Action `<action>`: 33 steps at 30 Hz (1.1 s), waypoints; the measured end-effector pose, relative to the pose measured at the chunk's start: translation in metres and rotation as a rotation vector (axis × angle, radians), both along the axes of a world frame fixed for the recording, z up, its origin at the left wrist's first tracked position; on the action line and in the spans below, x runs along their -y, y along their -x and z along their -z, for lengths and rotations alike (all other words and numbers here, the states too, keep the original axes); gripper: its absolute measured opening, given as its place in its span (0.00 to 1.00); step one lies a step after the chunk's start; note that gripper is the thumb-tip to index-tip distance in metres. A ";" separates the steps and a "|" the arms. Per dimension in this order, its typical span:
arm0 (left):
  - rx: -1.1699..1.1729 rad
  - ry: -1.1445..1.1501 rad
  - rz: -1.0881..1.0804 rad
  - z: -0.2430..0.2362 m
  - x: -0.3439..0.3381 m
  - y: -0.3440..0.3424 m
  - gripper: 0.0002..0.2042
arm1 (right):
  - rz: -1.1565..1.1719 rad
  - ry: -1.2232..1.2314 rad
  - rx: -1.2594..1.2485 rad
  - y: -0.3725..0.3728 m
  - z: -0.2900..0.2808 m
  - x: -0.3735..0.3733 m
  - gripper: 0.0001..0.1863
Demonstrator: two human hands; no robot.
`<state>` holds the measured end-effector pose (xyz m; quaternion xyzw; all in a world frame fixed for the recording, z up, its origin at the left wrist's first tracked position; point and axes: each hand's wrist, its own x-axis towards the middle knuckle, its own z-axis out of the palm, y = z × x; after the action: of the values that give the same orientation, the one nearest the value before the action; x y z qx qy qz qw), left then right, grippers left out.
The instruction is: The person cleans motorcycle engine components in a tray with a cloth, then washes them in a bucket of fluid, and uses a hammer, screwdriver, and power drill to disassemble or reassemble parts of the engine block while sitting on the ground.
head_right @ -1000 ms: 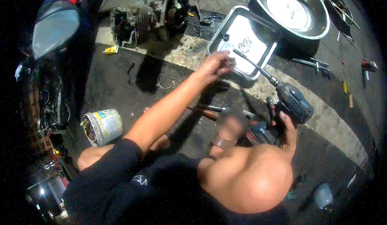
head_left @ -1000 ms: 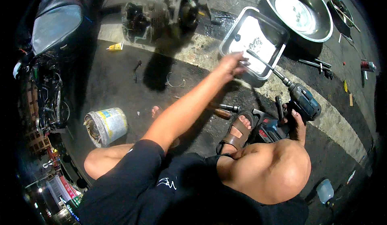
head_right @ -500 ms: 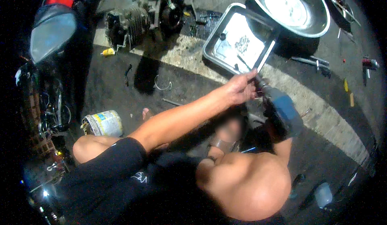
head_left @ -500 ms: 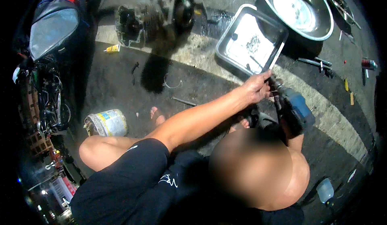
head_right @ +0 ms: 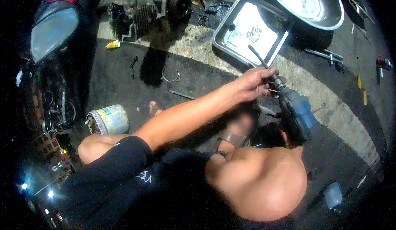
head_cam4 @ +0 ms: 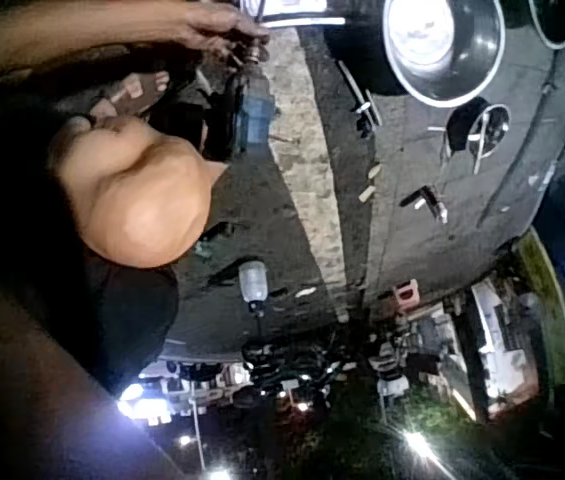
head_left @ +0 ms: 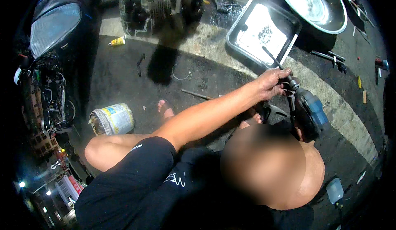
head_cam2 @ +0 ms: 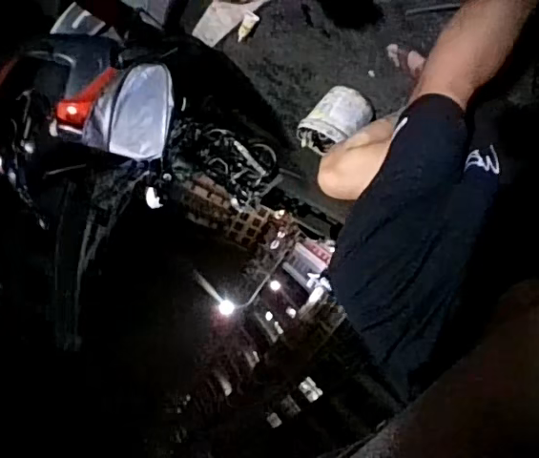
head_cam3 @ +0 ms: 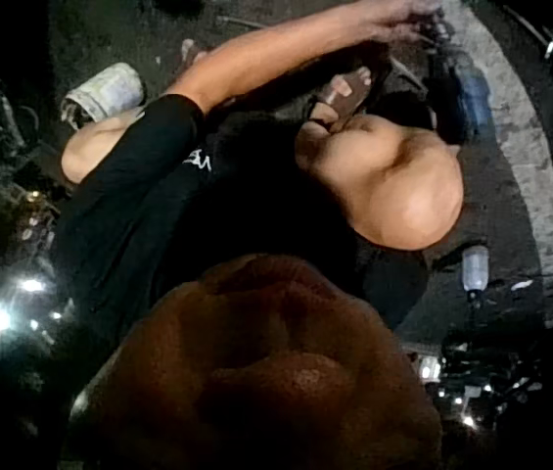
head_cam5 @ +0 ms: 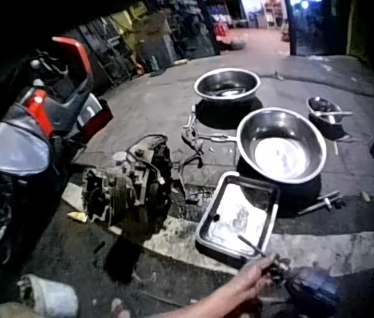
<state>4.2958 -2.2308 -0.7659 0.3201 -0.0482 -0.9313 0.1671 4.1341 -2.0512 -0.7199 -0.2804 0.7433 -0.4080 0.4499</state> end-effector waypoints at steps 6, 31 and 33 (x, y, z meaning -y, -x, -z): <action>0.097 -0.013 0.066 0.002 -0.012 0.002 0.12 | 0.033 -0.006 0.091 0.000 0.008 -0.023 0.14; 0.981 1.620 0.560 -0.003 0.005 -0.126 0.10 | 0.256 -0.400 0.387 0.016 0.057 -0.027 0.25; 1.007 1.669 0.552 -0.004 -0.001 -0.125 0.10 | -0.375 -0.680 -0.752 0.030 0.047 -0.044 0.28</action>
<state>4.4206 -2.2298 -0.7622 0.4342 -0.8210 -0.3627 0.0767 4.1041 -2.0070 -0.7671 -0.3733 0.8805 0.0715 0.2835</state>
